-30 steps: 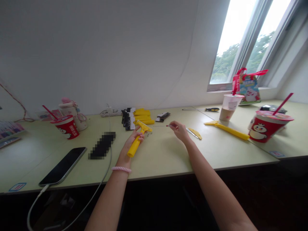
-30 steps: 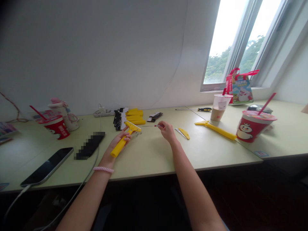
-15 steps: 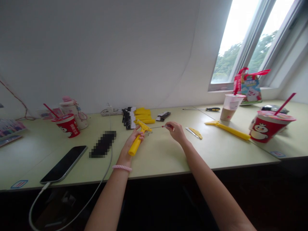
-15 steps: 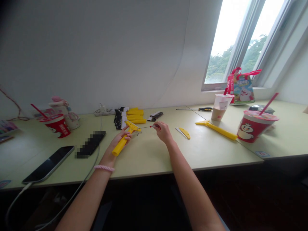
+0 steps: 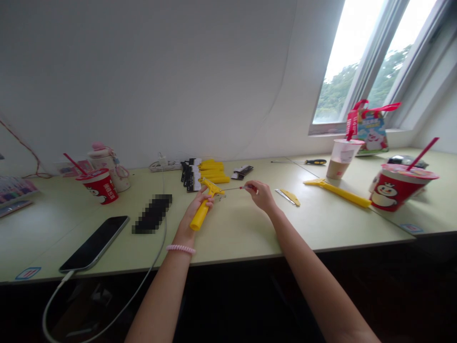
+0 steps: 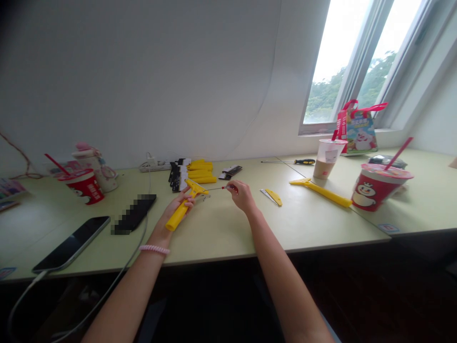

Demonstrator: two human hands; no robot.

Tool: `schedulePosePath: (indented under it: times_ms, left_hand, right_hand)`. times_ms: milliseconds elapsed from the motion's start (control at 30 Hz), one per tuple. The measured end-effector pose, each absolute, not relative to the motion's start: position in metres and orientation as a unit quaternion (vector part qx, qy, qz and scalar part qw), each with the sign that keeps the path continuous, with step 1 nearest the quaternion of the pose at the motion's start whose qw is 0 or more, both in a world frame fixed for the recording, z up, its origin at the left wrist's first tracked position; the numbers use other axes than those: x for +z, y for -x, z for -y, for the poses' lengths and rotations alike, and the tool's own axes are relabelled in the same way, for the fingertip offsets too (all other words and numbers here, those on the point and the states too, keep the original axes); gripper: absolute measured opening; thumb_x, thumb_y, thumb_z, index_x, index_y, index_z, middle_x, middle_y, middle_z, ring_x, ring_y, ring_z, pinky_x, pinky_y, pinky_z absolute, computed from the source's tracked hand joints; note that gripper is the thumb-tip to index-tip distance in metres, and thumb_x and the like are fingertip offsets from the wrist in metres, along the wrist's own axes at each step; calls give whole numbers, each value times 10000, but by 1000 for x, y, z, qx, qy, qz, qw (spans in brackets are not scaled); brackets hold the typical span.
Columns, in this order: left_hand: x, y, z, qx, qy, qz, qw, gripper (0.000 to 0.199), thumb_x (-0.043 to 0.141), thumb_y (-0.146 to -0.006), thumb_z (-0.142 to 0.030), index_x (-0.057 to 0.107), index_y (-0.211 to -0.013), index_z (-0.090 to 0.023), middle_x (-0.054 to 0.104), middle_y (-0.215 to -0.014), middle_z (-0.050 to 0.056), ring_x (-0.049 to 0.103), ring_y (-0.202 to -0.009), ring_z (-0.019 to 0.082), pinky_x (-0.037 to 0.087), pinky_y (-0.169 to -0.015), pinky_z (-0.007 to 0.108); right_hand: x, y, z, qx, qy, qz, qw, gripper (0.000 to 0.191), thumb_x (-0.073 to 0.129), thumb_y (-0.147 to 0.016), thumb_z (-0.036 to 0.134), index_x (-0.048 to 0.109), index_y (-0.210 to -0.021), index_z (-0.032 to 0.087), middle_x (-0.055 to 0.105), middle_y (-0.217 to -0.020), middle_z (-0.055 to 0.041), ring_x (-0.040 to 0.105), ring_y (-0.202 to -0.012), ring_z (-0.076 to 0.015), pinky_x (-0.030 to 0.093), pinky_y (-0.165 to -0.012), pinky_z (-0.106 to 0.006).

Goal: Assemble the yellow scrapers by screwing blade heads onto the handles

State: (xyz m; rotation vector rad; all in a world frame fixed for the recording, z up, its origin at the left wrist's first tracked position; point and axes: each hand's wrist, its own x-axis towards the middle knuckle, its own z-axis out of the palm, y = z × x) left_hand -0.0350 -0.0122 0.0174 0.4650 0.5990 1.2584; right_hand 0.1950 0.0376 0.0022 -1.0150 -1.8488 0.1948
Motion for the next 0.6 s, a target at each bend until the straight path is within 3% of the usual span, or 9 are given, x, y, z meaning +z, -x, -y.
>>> schedulePosePath:
  times_ms: [133,600]
  left_hand:
    - [19,36,13,568,-196,-267,753,636,390,-765,37,317,-1294,-310,467,-870,39,423,-500,3,370,-396,63]
    - [11,41,5,580,-165,-242,760,619,343,-774,44,362,-1264,-334,464,-1021,88,425,-507,-2,367,-378,61]
  right_hand:
    - [0,-195,-39,82,407,762,497,151,513,-766,241,638,-787,159,614,-700,-42,495,-611,-127,390,-596,-230]
    - [4,-188,-32,90,407,776,473,182,512,-776,258,666,-773,162,644,-680,-32,484,-569,-110,373,-580,-217]
